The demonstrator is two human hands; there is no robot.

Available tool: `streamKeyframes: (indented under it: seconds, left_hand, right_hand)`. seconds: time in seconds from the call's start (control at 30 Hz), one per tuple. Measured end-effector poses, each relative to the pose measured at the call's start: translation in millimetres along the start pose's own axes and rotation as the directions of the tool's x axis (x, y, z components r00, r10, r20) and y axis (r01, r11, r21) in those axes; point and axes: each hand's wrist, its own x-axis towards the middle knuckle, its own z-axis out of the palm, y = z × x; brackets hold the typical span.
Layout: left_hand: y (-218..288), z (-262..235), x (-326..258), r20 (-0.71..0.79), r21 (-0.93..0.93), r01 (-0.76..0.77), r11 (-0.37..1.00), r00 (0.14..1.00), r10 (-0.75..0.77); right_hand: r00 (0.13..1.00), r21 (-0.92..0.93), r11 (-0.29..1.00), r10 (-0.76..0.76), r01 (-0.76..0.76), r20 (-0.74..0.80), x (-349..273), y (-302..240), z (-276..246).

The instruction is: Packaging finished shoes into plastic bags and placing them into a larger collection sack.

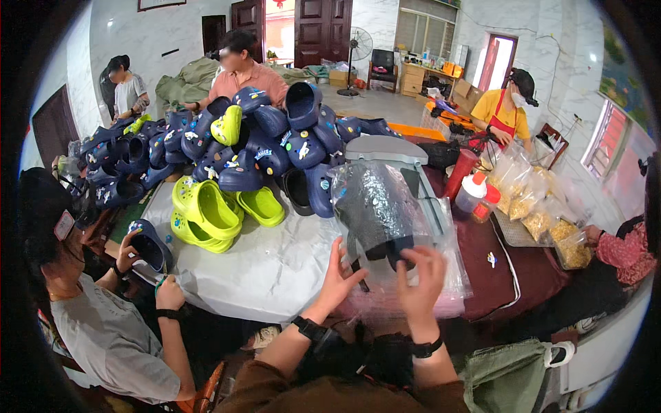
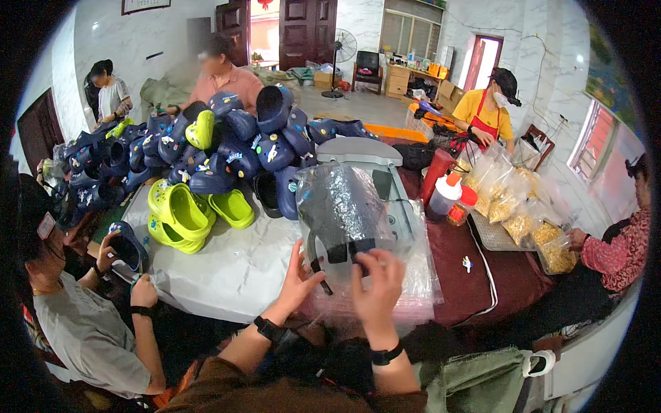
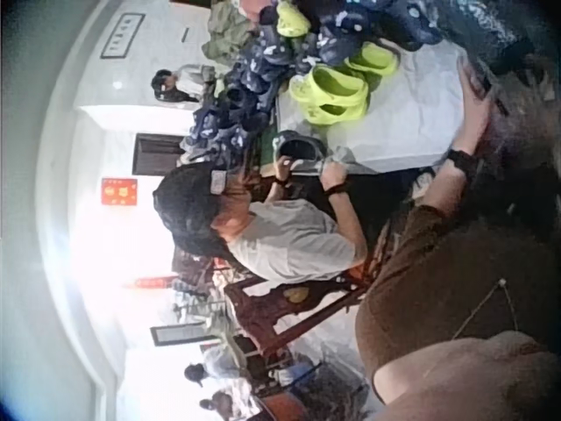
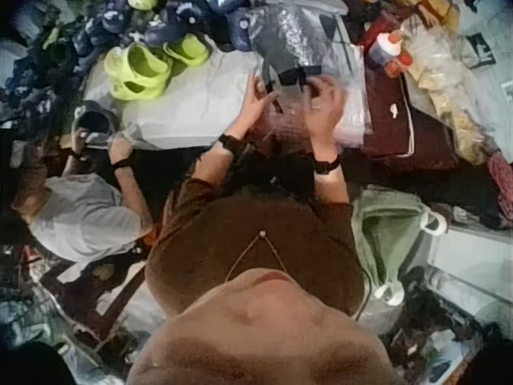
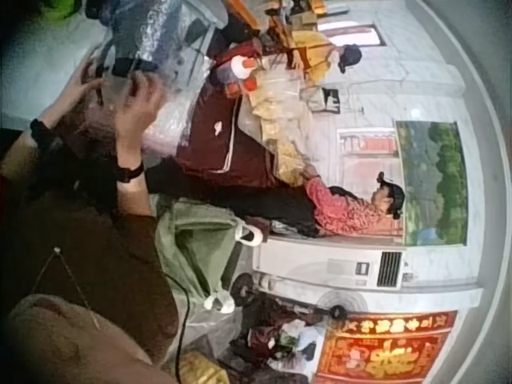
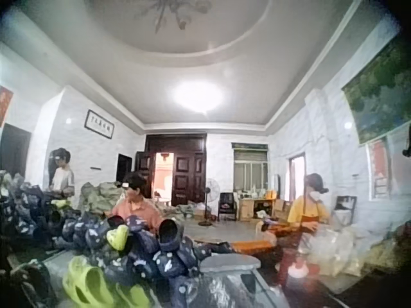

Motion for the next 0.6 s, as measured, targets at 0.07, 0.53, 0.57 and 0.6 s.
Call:
streamKeyframes:
  seconds: [0.07, 0.53, 0.57, 0.6]
  left_hand:
    - [1.5, 5.1, -2.8, 0.040, 0.000, -0.029, 1.000, 0.999, 0.029]
    - [2.2, 4.2, 27.3, -0.136, 0.284, -0.115, 0.952, 0.978, 0.158]
    - [3.6, 1.1, 26.7, -0.124, 0.296, -0.108, 0.949, 0.981, 0.151]
    - [3.7, -2.2, 25.6, -0.142, 0.285, -0.140, 0.948, 0.972, 0.186]
  right_hand:
    - [0.968, -0.274, 0.952, -0.187, 0.136, -0.170, 13.7, 5.8, -17.1]
    - [0.970, 0.322, 0.932, 0.098, -0.167, 0.221, 16.2, 45.0, 8.1]
    - [0.973, 0.307, 0.931, 0.144, -0.195, 0.181, 13.0, 40.4, 10.5]
    - [0.973, 0.294, 0.930, 0.183, -0.219, 0.143, 11.5, 35.2, 13.0]
